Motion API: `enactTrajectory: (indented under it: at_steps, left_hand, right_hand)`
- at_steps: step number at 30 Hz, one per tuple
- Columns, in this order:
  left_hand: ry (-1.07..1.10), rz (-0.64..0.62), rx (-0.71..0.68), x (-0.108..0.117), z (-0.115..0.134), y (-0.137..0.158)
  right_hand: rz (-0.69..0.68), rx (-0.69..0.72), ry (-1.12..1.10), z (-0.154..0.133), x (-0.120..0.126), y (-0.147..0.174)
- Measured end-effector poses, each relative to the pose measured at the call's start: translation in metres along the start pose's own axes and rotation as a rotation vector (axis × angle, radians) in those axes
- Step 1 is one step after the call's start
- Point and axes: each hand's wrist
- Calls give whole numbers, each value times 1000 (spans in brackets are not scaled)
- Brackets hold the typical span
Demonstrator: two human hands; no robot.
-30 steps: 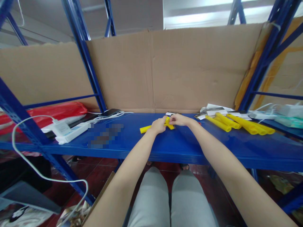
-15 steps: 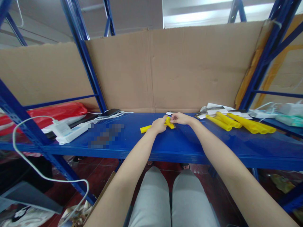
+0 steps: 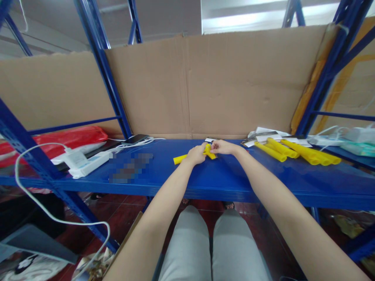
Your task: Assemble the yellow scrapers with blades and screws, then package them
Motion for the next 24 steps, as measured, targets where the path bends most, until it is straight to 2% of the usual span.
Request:
enactTrajectory:
  at_steps: [9, 24]
  left_hand:
    - [47, 12, -15, -4, -3, -3]
    - [43, 24, -17, -2, -2, -1]
  right_hand:
    - [25, 1, 23, 1, -3, 0]
    - [-24, 0, 89, -2, 1, 0]
Point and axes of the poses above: each hand's wrist, its own y-axis away from the middle knuckle, its own x-axis out of the back of the hand, z = x × y, and after that the axes turned 3 degrees about x, right-handed
